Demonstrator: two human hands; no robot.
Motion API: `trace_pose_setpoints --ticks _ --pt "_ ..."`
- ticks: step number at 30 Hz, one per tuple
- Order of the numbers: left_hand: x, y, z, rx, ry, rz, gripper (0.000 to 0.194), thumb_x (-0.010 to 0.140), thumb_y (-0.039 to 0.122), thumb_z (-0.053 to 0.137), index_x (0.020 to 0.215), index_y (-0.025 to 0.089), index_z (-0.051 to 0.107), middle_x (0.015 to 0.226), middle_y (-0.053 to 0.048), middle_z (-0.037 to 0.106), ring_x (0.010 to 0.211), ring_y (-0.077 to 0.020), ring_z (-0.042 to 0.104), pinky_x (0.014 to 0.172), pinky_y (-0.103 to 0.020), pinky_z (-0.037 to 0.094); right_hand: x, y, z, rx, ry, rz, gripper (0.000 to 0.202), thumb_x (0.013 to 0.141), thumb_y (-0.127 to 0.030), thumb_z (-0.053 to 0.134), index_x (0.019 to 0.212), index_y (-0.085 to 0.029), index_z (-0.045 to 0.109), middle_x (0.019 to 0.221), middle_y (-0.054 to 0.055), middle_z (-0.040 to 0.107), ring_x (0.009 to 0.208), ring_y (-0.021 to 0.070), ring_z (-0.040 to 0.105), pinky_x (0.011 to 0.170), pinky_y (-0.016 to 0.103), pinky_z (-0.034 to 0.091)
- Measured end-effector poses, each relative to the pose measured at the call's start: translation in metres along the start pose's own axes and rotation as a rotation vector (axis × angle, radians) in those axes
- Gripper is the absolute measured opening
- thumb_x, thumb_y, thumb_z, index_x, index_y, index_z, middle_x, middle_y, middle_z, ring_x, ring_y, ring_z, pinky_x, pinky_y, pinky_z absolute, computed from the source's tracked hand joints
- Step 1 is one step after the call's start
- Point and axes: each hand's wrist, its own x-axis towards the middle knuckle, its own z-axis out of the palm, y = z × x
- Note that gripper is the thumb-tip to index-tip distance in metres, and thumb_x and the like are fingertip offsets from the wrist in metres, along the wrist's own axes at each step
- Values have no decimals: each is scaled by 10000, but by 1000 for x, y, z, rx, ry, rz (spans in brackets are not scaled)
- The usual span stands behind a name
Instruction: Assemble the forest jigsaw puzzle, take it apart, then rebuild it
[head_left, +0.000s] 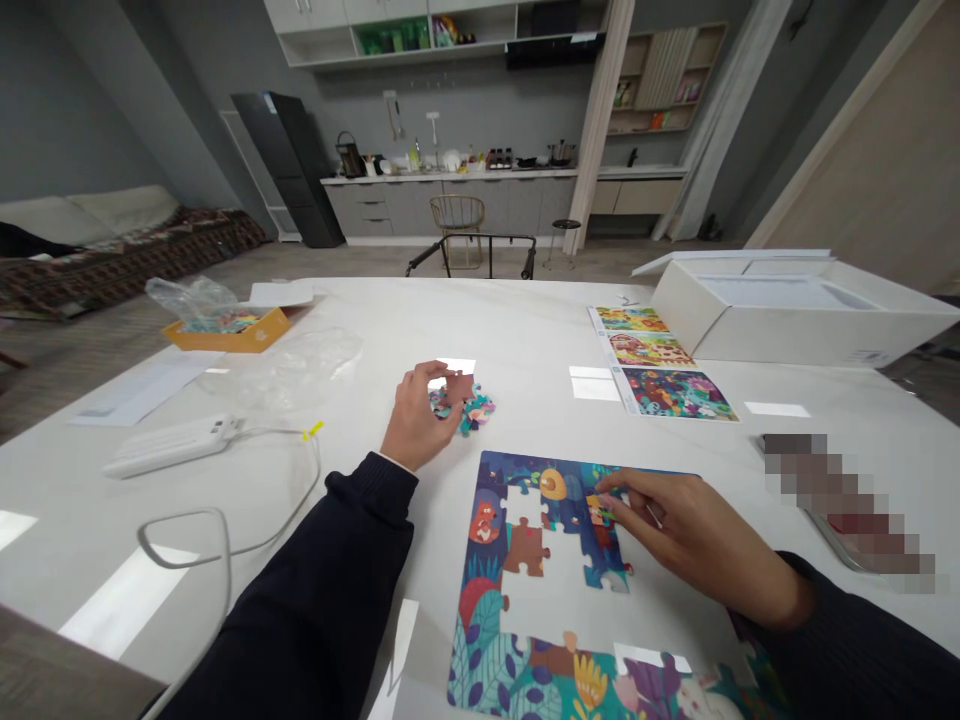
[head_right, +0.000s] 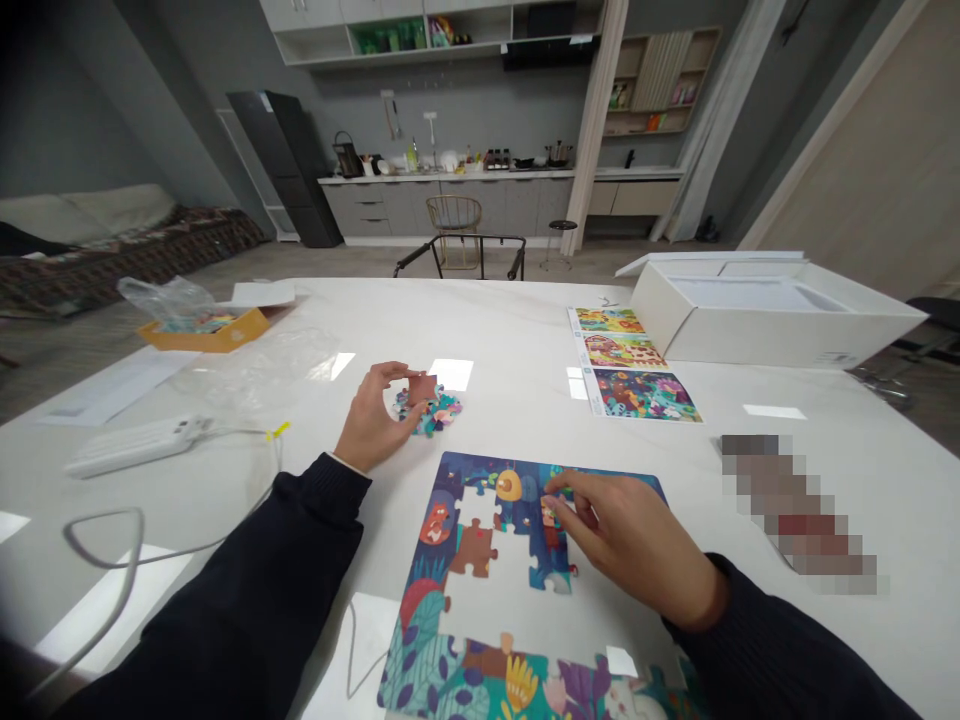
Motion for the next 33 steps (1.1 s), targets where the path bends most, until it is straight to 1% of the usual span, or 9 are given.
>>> trace_pose_setpoints --ticks 3,6,8,10,12,17,23,28,33 --pt "-10 42 -4 -133 -104 122 531 856 194 716 1314 226 450 1257 -110 666 1219 -284 636 1075 -476 491 0 -2 -1 23 84 -33 253 1033 -400 528 1115 -231 698 712 3 665 579 167 587 581 291 416" --pt "-22 83 -6 -179 -170 236 473 867 198 725 1283 230 501 1243 -110 668 1209 -290 635 1085 -500 485 -2 -8 -3 80 175 -54 273 1026 -383 552 1233 -231 642 827 17 699 589 152 572 588 287 452" --pt "-29 102 -7 -230 -206 283 455 876 209 733 1276 231 519 1218 -100 675 1182 -282 636 1085 -503 481 -3 -12 -2 130 199 -77 370 1007 -403 598 1336 -234 580 900 29 708 607 150 575 597 287 481" --pt "-35 112 -7 -274 -239 302 475 866 217 758 1282 232 530 1195 -91 679 1145 -270 639 1061 -488 492 -4 -15 0 171 200 -114 514 978 -432 652 1430 -234 508 930 40 699 656 164 595 614 293 508" --pt "-39 117 -7 -302 -263 308 504 840 221 792 1279 228 545 1168 -88 682 1108 -265 642 1010 -459 517 -5 -17 2 189 193 -161 591 956 -444 690 1467 -236 477 911 37 678 697 176 606 635 298 527" --pt "-42 117 -5 -328 -289 318 519 811 227 834 1251 216 558 1125 -92 696 1048 -270 651 924 -432 541 -4 -15 5 150 189 -232 470 949 -406 714 1366 -248 565 952 43 693 737 177 618 706 314 546" --pt "-41 113 -5 -346 -319 298 502 825 187 805 1256 213 549 1156 -94 691 1083 -263 654 958 -420 539 -4 -12 2 90 250 -233 423 931 -418 737 1287 -216 627 996 71 731 785 200 652 744 340 556" --pt "-42 112 -4 -359 -328 251 480 827 179 799 1236 214 550 1153 -79 675 1097 -244 649 969 -399 539 -3 -12 1 83 256 -238 438 928 -426 740 1294 -209 637 1008 81 740 750 195 640 737 346 555" --pt "-41 111 -4 -368 -343 233 478 811 155 801 1210 220 545 1139 -62 667 1086 -233 645 962 -383 533 -4 -10 2 90 246 -251 443 928 -440 740 1291 -209 630 1016 83 744 767 197 643 745 340 543"
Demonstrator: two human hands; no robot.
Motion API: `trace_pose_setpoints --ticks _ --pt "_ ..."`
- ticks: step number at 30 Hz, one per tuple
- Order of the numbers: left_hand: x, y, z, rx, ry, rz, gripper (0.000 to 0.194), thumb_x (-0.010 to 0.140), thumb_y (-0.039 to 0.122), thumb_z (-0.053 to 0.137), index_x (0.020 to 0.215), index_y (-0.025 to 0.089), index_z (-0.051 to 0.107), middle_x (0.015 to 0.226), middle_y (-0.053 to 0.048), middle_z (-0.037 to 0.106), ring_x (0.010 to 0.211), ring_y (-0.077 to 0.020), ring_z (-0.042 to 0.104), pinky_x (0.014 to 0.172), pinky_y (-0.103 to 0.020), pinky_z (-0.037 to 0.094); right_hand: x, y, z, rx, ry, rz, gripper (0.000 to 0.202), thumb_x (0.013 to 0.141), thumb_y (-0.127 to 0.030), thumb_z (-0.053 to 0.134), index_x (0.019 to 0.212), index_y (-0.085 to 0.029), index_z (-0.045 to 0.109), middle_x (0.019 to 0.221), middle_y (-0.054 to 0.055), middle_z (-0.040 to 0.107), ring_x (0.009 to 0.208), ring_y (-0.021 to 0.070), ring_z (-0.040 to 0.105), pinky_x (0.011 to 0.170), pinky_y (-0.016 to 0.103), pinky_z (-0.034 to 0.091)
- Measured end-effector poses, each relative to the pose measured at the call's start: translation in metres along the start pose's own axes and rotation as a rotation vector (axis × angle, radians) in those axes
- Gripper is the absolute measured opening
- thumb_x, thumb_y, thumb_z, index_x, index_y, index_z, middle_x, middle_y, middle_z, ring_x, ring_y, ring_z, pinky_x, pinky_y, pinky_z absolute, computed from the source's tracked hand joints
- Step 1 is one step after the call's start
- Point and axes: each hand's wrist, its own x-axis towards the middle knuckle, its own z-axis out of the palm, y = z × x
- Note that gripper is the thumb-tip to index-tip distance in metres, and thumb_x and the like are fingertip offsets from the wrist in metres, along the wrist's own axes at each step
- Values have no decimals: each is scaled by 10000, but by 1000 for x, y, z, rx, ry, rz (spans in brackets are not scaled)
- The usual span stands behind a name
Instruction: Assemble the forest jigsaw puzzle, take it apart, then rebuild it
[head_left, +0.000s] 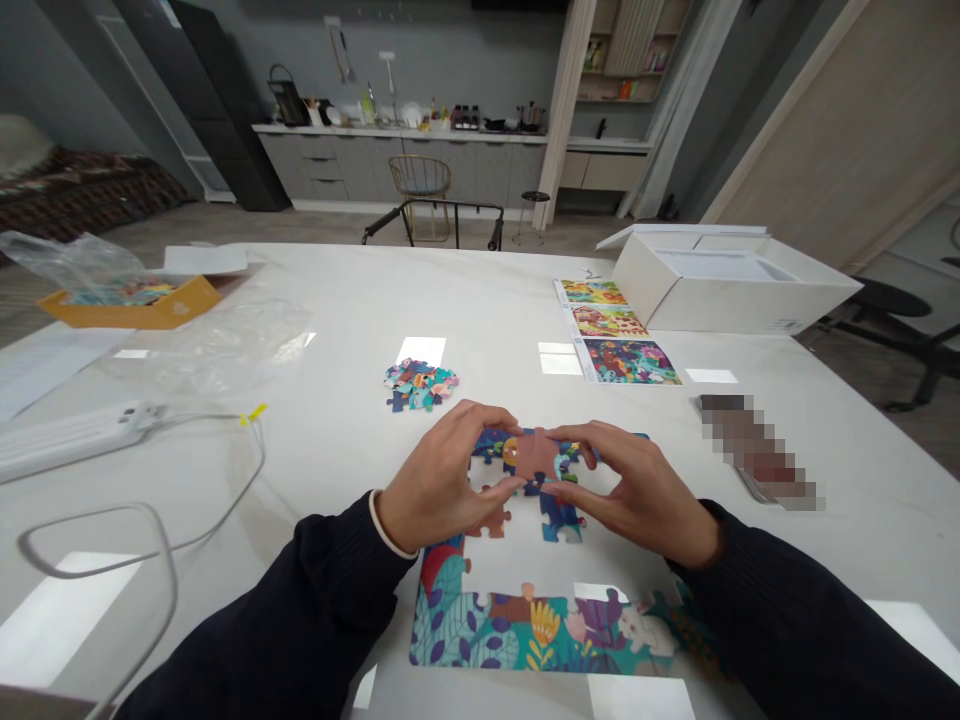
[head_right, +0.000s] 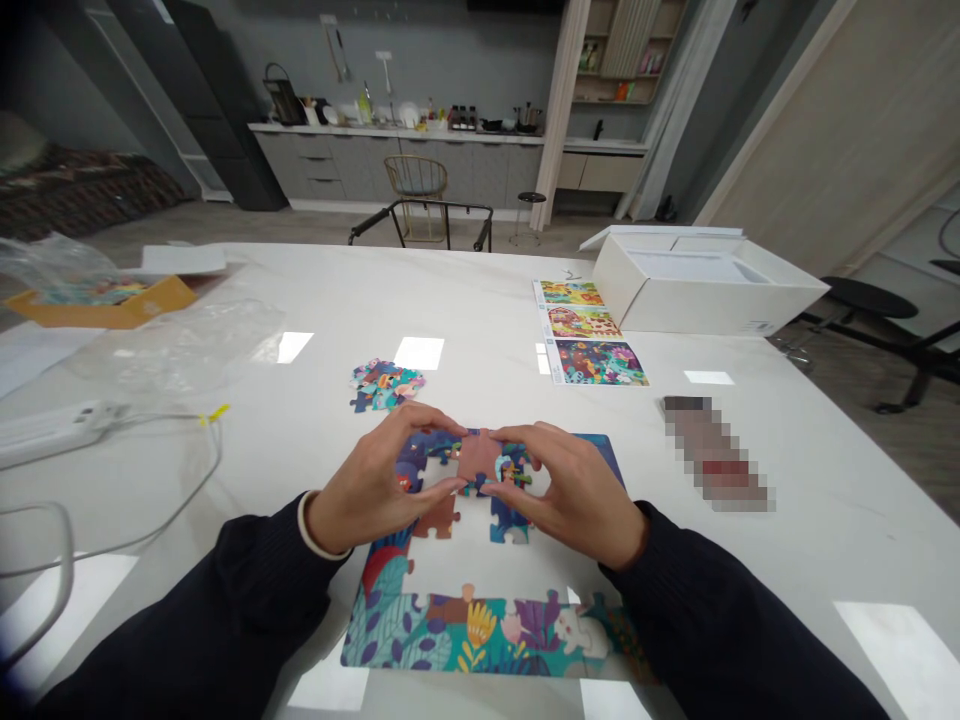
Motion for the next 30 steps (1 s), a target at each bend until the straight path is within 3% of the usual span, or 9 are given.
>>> trace_pose_setpoints --ticks 3,7,14,30 --pt "0 1 -2 3 -53 -29 464 781 151 797 1162 220 542 1107 -55 660 1040 -234 648 919 -382 537 0 3 -1 8 -56 -10 494 898 -500 760 1280 -218 622 1062 80 751 770 191 654 737 325 531" --pt "-2 5 -1 30 -211 -90 389 769 169 775 1068 223 533 1043 -50 660 967 -247 642 850 -398 532 1 4 -5 -20 -170 42 678 755 -647 824 1223 -201 620 988 63 746 754 202 675 669 307 504" --pt "-15 8 12 70 -399 -80 399 782 296 799 1038 225 501 1014 -46 665 892 -245 628 781 -379 496 3 3 -5 -22 -423 61 470 798 -566 832 1069 -216 674 839 10 704 738 192 669 679 298 461" --pt "-15 7 12 36 -463 -97 420 764 272 846 1023 215 521 1024 -60 676 951 -267 619 832 -403 482 4 2 1 -32 -520 81 484 748 -571 868 1015 -206 695 836 17 720 704 189 654 639 293 414"
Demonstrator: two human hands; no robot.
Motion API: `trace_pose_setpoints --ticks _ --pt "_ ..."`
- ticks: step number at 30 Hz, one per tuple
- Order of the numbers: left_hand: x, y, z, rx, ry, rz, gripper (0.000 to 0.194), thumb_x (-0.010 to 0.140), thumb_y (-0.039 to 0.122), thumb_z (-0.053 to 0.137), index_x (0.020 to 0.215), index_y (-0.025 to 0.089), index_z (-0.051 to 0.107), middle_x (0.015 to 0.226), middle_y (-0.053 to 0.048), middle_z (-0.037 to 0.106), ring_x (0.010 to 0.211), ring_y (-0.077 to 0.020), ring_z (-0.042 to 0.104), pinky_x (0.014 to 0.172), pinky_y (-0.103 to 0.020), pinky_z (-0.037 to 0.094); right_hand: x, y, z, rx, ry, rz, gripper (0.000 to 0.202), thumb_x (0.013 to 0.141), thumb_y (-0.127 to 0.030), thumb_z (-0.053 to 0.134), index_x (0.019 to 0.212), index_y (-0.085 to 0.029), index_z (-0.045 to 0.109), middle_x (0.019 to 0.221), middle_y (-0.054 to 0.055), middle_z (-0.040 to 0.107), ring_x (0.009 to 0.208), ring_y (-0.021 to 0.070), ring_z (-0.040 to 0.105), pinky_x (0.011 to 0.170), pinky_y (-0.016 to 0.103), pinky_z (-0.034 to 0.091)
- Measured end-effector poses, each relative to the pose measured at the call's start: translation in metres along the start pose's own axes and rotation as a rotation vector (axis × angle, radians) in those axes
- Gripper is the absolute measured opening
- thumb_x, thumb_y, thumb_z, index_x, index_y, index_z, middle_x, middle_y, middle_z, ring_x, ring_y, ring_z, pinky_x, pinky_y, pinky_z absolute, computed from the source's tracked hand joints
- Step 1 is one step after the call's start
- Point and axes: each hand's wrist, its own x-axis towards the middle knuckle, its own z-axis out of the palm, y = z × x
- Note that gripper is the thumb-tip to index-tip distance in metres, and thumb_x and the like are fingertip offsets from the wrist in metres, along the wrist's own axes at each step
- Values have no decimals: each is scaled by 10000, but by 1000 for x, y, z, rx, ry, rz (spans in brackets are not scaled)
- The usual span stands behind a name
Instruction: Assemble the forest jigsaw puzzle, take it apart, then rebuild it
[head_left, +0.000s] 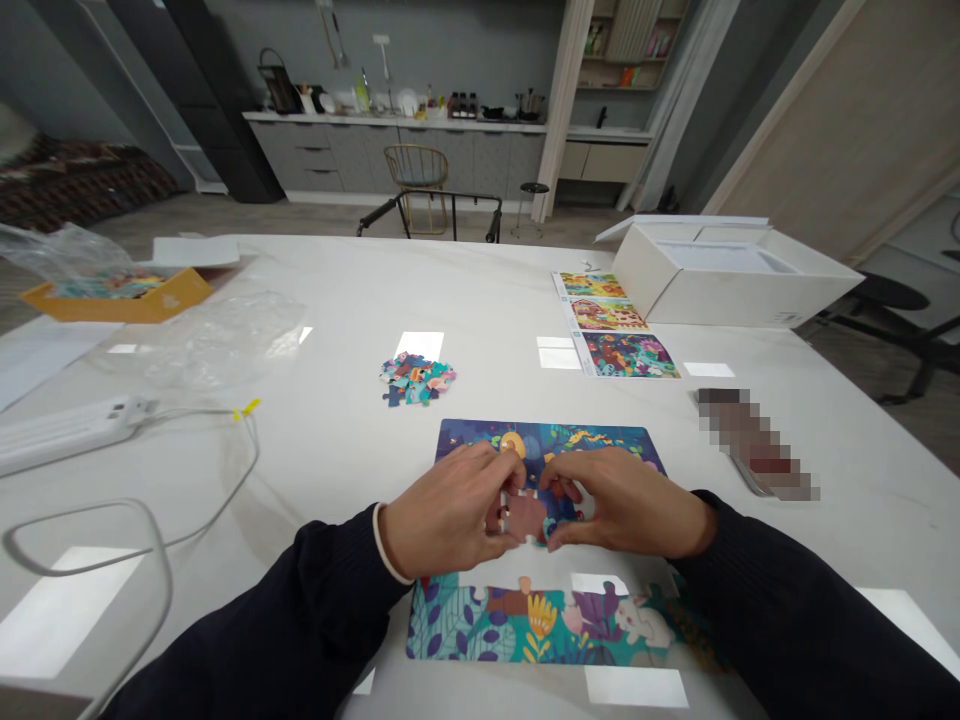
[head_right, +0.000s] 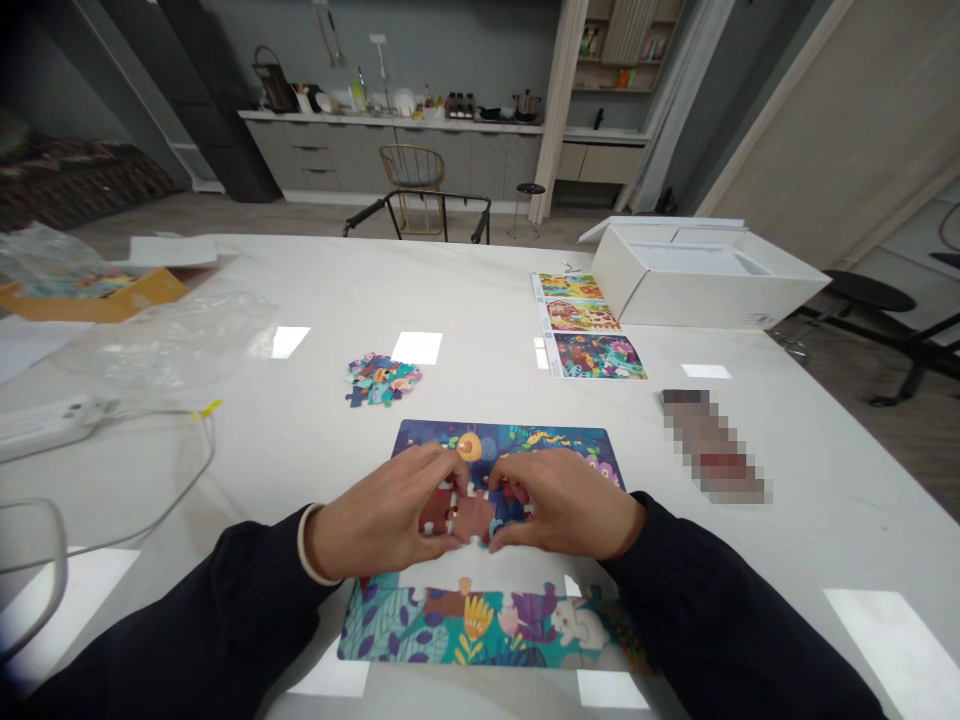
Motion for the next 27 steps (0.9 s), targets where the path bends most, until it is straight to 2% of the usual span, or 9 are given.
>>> trace_pose_setpoints --ticks 7,13,19,23,27 --pt "0 3 -5 36 64 19 375 774 216 792 1028 219 516 1032 -56 657 931 -257 602 819 -402 481 -1 1 0 5 42 -37 429 788 -548 847 1001 -207 698 810 9 709 693 179 650 632 287 404" --pt "1 3 -8 43 109 39 359 781 239 776 1021 228 509 1008 -52 654 907 -257 601 794 -396 480 -2 0 -3 10 59 -38 483 749 -570 868 1005 -202 688 800 2 701 654 164 633 615 278 386" --pt "0 1 -7 1 147 54 334 791 206 748 1023 226 508 1039 -57 665 968 -262 636 845 -415 517 -3 -1 -2 -18 96 -56 435 768 -484 865 1035 -209 658 788 -12 689 658 156 630 621 273 390" --pt "0 2 -5 -250 184 -23 355 808 140 704 1092 231 512 1030 -44 669 904 -207 681 826 -370 576 -5 -2 -3 -34 169 -35 365 819 -483 796 982 -211 616 724 -25 653 591 140 590 582 266 354" --pt "3 4 1 -683 227 -275 393 851 236 728 1155 248 480 966 -21 657 747 -161 698 652 -312 612 -6 -5 -3 -33 255 -20 357 840 -501 757 927 -223 551 658 -47 612 533 127 561 548 253 321"
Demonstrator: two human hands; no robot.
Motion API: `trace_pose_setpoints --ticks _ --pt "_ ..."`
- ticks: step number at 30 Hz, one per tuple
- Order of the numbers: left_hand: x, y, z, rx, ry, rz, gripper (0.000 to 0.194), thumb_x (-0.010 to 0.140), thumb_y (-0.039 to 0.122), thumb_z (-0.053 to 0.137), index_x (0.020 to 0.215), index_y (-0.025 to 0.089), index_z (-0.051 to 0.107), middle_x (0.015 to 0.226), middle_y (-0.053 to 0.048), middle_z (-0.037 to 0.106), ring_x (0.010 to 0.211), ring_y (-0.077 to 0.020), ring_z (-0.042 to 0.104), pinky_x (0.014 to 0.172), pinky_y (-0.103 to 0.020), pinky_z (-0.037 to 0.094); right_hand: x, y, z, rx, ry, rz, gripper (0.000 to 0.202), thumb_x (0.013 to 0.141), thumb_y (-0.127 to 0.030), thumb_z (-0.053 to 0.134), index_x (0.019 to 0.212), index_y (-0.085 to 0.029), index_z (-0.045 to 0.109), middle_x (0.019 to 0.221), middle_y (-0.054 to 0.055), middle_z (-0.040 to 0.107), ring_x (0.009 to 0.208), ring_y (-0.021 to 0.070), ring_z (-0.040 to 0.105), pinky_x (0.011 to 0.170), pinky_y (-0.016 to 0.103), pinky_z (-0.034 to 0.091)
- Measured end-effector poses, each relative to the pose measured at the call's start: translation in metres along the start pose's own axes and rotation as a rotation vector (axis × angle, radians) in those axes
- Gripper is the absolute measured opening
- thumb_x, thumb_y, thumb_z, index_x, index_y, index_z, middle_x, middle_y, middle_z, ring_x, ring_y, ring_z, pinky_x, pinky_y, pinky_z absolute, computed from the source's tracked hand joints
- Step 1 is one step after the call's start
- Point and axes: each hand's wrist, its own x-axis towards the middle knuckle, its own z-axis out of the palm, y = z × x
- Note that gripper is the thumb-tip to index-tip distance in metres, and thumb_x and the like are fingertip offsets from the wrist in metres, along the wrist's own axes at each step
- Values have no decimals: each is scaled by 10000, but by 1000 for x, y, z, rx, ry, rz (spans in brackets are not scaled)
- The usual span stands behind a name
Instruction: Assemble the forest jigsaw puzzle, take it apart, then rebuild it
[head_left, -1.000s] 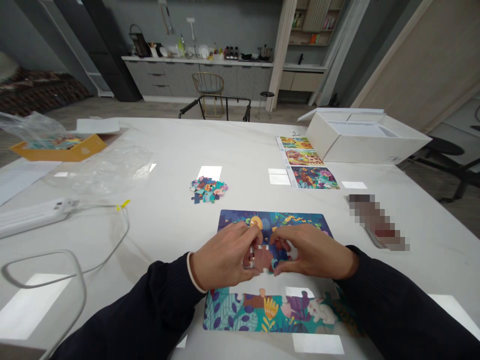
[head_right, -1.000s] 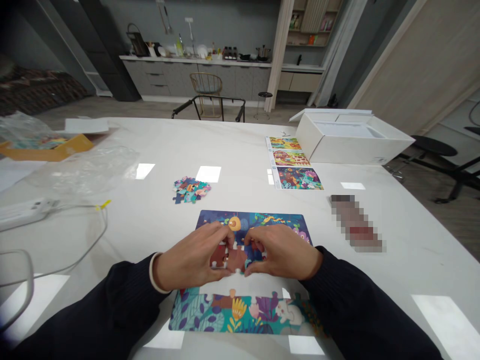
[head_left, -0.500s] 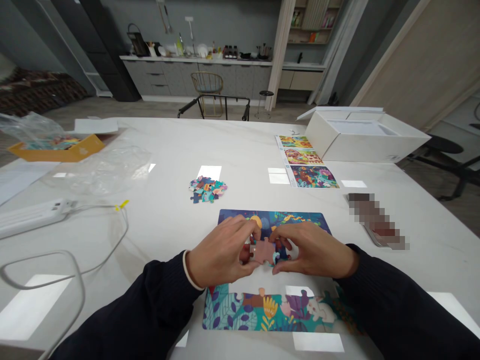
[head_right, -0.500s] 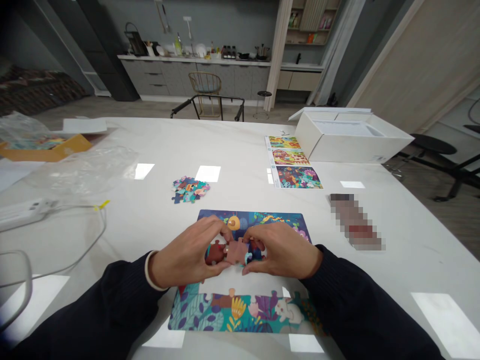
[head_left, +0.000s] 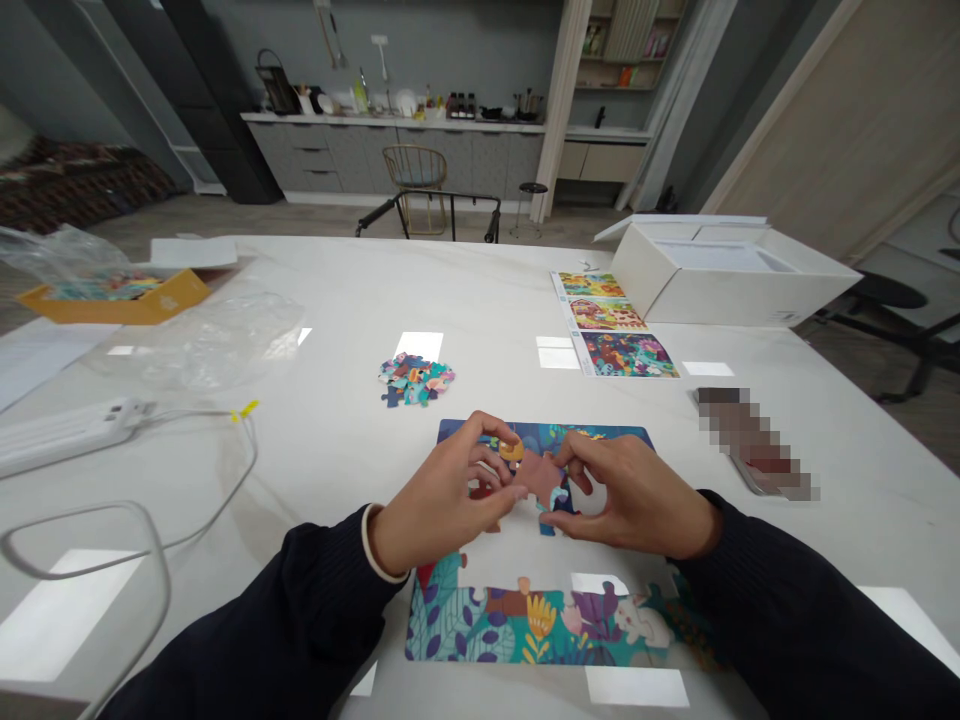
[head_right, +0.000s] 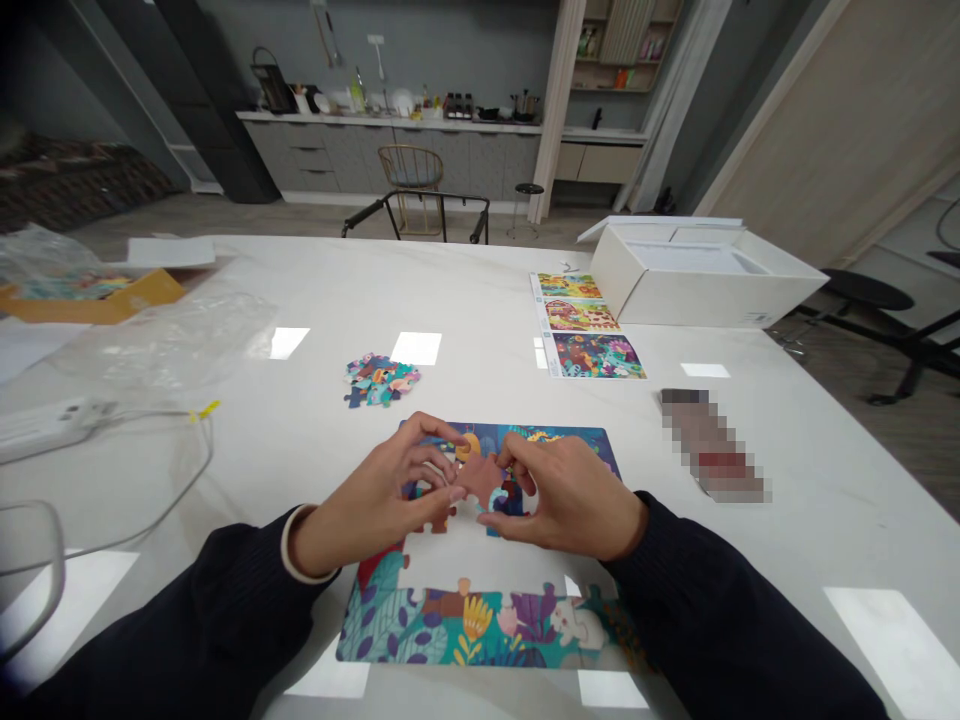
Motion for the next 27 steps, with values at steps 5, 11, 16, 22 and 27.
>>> trace_pose_setpoints --ticks 5,11,16,22,27 --pt "4 -4 2 -287 7 -125 374 835 244 760 1090 239 487 916 13 659 710 -129 709 619 -259 583 -1 -2 0 -2 21 -6 421 829 -551 781 925 -221 538 662 -45 617 534 129 566 543 251 313" --pt "4 4 -3 -282 -15 -118 353 844 242 754 1100 227 511 863 3 708 709 -135 700 673 -287 579 2 -7 0 234 35 123 318 950 -519 662 890 -210 616 613 -46 582 521 115 496 521 242 323" --pt "2 7 1 -234 -2 -67 291 880 271 721 1092 223 527 963 -39 710 719 -143 676 652 -307 591 3 -15 0 636 -92 302 439 955 -578 610 735 -199 606 587 -42 487 510 107 401 477 244 296" --pt "-1 5 2 209 81 282 434 770 219 849 1109 217 578 1106 -61 632 853 -167 635 752 -327 584 6 -14 -2 831 -87 457 450 838 -598 743 719 -179 633 582 -40 509 526 98 412 510 244 302" --pt "-2 3 -1 379 74 391 422 794 203 833 1117 211 561 1060 -41 636 822 -154 616 751 -311 560 7 -14 -5 838 -68 490 449 846 -581 721 670 -181 618 550 -28 529 509 105 448 524 254 358"
